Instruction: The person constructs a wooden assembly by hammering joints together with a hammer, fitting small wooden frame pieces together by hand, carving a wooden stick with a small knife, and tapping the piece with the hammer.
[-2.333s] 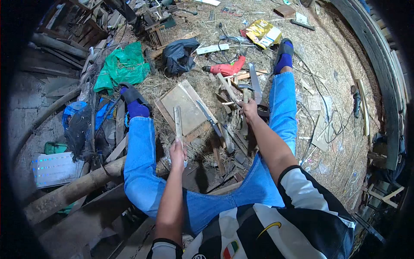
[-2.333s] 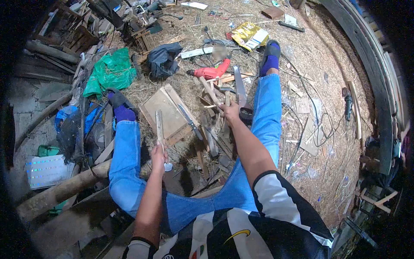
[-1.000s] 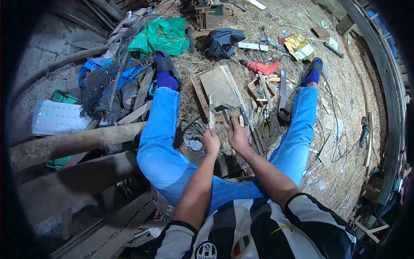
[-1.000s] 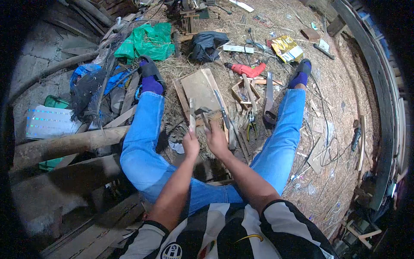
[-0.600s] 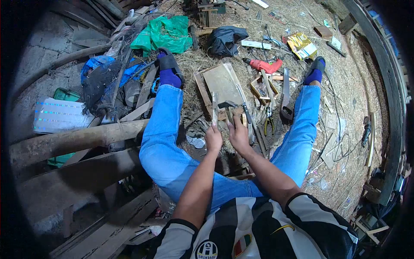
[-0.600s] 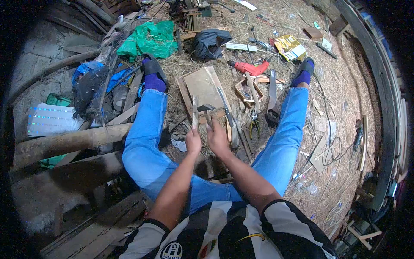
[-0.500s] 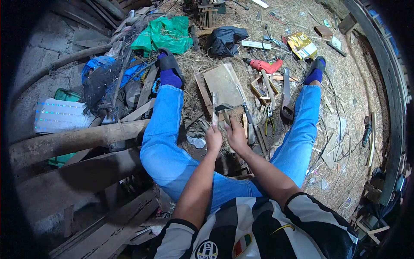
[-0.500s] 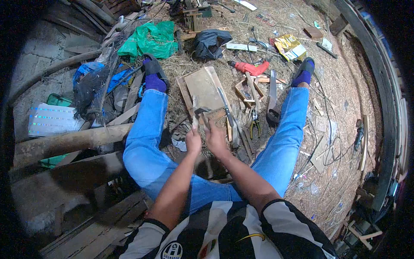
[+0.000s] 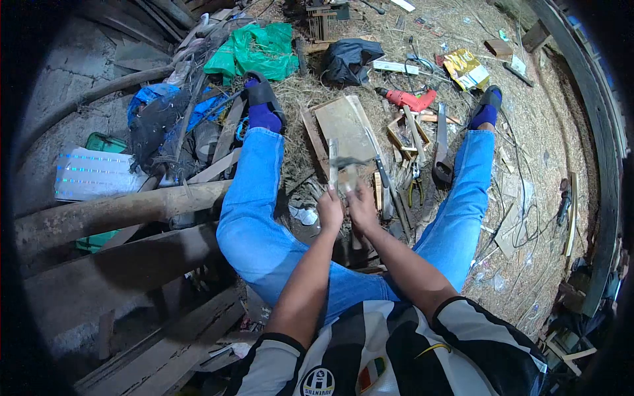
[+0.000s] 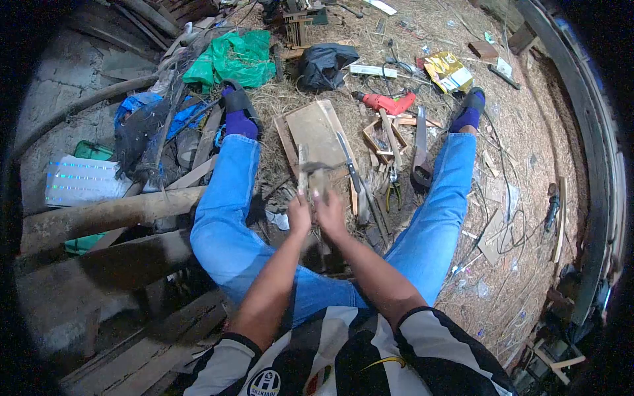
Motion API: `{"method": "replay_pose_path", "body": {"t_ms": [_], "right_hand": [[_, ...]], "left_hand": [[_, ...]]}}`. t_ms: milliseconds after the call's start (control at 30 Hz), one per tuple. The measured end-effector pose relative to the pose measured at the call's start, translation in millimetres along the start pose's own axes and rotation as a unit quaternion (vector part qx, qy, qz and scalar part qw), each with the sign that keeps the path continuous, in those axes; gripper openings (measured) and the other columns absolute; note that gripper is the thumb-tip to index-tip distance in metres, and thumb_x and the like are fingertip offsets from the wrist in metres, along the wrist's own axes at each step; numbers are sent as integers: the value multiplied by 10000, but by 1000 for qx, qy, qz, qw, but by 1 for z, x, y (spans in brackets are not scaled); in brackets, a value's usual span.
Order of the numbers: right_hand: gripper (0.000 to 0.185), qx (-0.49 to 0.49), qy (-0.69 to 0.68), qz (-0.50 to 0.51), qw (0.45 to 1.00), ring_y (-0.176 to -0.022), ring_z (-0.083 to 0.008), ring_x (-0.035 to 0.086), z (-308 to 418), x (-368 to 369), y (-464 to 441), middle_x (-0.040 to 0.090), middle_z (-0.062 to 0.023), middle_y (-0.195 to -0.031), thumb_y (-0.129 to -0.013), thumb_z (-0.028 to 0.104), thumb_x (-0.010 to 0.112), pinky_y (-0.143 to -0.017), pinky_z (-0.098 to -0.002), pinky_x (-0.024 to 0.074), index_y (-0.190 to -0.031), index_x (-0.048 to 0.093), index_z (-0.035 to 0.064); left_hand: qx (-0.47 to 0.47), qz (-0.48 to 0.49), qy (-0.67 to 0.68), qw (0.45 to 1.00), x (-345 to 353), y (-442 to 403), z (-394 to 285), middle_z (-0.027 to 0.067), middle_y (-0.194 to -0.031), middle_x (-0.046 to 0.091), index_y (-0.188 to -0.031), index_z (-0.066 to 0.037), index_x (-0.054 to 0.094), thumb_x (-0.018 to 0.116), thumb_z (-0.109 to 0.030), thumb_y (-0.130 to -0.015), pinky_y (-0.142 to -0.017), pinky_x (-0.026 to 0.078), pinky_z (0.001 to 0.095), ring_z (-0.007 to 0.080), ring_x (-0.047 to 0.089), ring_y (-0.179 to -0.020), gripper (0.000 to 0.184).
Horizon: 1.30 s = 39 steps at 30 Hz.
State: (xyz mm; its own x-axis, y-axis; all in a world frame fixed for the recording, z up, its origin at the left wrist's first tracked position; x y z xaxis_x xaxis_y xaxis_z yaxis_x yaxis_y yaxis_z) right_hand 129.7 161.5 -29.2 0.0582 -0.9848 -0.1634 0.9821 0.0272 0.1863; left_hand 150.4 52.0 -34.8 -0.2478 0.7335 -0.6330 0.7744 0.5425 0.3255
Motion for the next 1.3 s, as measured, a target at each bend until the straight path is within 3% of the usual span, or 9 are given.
{"method": "replay_pose_path", "body": {"t_ms": [333,400,600,667,700,833,933,1033,1300], "right_hand": [[197,80,-49,39,995,-447,-64,453,4,5,-6,552,1,-681,-1028,161,548,-370,-254,359,-1194,580,59],[217,143,-201,20,969,-436,-67,441,4,2,-2,523,10,-655,-1030,172,547,-370,-251,361,-1219,565,66],[385,150,-105,45,982,-641,-156,599,-13,0,-4,692,-126,-856,-946,193,623,-595,-345,501,-1279,595,3],[334,118,-126,29,985,-425,-69,428,-9,4,-3,506,0,-652,-995,78,533,-358,-243,339,-1328,540,79],[369,90,-44,68,993,-523,-158,574,-9,2,-6,633,-67,-761,-982,98,565,-470,-322,483,-1347,531,62],[481,-35,68,17,997,-1069,-388,656,40,-25,-15,673,-266,-1151,-971,189,600,-942,-447,490,-1399,485,0],[443,-29,196,-1,980,-927,-433,647,55,-34,-30,652,-289,-1043,-979,173,551,-804,-490,503,-1385,491,6],[521,-114,295,0,949,-930,-453,616,81,-37,-59,619,-283,-1028,-944,135,541,-842,-499,503,-1442,424,36],[343,-176,482,29,858,-1041,-366,589,80,-6,-108,606,-202,-1082,-875,89,565,-832,-469,520,-1213,533,37]], "left_hand": [[-30,27,24,999,0,-1,2,288,-740,630,-848,62,647,379,-392,-1056,-676,441,530,483,609,-729,566],[22,-13,9,1000,5,-6,11,289,-738,629,-842,62,641,377,-385,-1058,-677,441,530,481,605,-723,562],[18,-2,12,1000,13,-9,23,293,-752,623,-848,62,639,367,-386,-1057,-671,428,549,494,591,-727,565],[36,-24,-13,999,16,-9,23,297,-749,618,-840,57,635,363,-405,-1054,-672,433,553,503,585,-736,577],[38,-22,-13,999,15,-9,22,297,-749,618,-840,57,635,363,-405,-1054,-672,433,553,503,585,-736,577],[-13,7,-2,1000,3,-9,14,295,-773,629,-833,54,641,396,-362,-1039,-696,448,558,499,605,-783,525],[-24,28,28,999,-4,-9,4,260,-721,649,-791,57,639,411,-345,-1039,-650,459,531,459,639,-727,525],[-60,50,195,978,-9,-12,6,-8,-528,436,-681,-52,546,414,-528,-1041,-396,350,352,160,450,-404,611],[-49,-5,274,960,-37,-21,-7,-42,-552,417,-741,-75,550,460,-370,-1062,-395,260,270,79,342,-414,445]]}}
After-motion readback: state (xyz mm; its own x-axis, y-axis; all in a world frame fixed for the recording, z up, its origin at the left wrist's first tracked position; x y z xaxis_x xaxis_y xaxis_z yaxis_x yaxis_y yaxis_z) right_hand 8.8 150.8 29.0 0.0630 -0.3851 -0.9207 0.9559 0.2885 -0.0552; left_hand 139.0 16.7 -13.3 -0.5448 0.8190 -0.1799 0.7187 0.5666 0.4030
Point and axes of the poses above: each hand's wrist, its own y-axis away from the middle knuckle, its own x-axis out of the palm, z = x × y, the point moved 2 cm from there along -y, towards the middle knuckle
